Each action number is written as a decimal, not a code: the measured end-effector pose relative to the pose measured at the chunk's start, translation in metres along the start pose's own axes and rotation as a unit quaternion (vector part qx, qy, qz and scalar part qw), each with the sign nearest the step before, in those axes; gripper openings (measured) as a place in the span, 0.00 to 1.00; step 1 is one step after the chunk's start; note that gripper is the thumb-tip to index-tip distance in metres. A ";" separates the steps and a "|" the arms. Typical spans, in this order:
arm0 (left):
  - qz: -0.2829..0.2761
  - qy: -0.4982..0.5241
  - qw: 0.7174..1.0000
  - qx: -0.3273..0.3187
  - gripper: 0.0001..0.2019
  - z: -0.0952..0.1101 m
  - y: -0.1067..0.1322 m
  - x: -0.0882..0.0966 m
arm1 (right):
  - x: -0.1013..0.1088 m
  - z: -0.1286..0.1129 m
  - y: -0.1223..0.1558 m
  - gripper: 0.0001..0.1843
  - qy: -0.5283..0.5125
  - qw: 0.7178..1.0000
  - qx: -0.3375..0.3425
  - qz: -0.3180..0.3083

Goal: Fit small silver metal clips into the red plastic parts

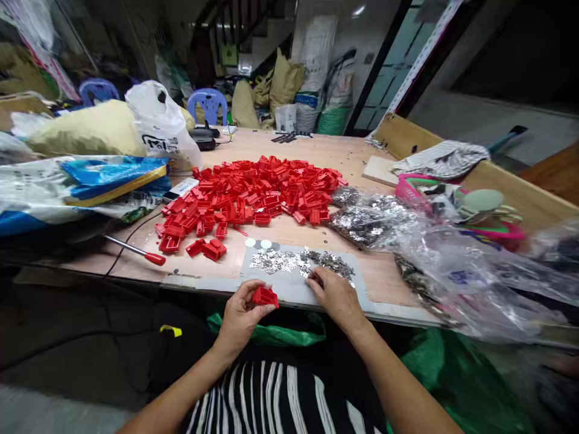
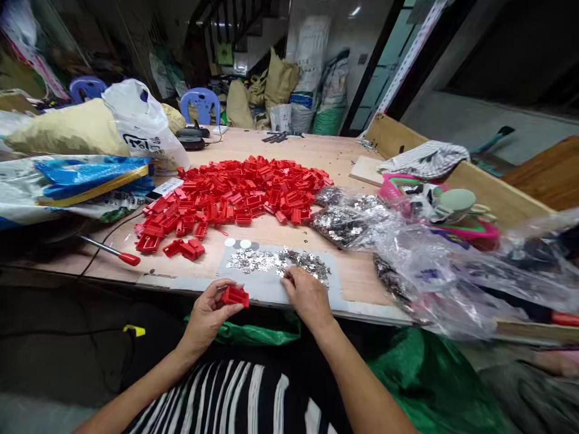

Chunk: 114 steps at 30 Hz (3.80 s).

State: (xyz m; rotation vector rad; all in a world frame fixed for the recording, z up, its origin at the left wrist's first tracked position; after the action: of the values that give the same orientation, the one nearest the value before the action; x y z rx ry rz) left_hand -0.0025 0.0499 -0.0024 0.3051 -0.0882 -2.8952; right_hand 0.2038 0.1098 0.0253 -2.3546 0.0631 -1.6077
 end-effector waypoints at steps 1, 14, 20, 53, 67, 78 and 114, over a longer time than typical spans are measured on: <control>0.005 -0.006 1.000 -0.008 0.19 0.001 0.001 0.001 | 0.001 0.001 0.000 0.05 0.006 1.000 0.001 0.003; 0.033 -0.032 0.992 -0.119 0.18 0.013 0.002 0.003 | 0.021 -0.027 0.013 0.09 -0.245 0.969 -0.001 -0.019; 0.025 -0.095 0.978 -0.185 0.17 0.020 0.007 0.004 | 0.022 -0.061 0.023 0.06 -0.276 0.959 0.049 -0.025; 0.020 -0.165 0.939 -0.301 0.17 0.036 0.020 -0.004 | -0.003 -0.054 0.020 0.12 -0.398 0.910 -0.034 -0.111; -0.041 -0.175 0.952 -0.249 0.15 0.024 0.022 -0.012 | -0.033 -0.055 0.031 0.18 -0.532 0.817 -0.080 -0.205; 0.032 0.008 0.994 -0.103 0.17 0.017 0.003 0.008 | -0.018 -0.037 -0.008 0.17 -0.408 0.893 -0.086 -0.170; 0.082 0.105 0.991 -0.017 0.17 0.005 -0.002 0.018 | -0.019 -0.052 -0.019 0.09 -0.290 0.952 -0.032 -0.090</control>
State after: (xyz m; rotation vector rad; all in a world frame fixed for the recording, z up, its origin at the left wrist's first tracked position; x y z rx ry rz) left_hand -0.0213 0.0481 -0.0014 0.5672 -0.0272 -2.6815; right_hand 0.1463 0.1207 0.0304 -2.8515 -0.2302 -0.9241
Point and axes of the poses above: each hand's wrist, its own y-axis away from the middle knuckle, its own x-axis out of the back of the hand, z = x × y, the point moved 5 cm from there along -y, towards the middle knuckle, and after that the axes turned 10 degrees about z, right-handed, at the moved point
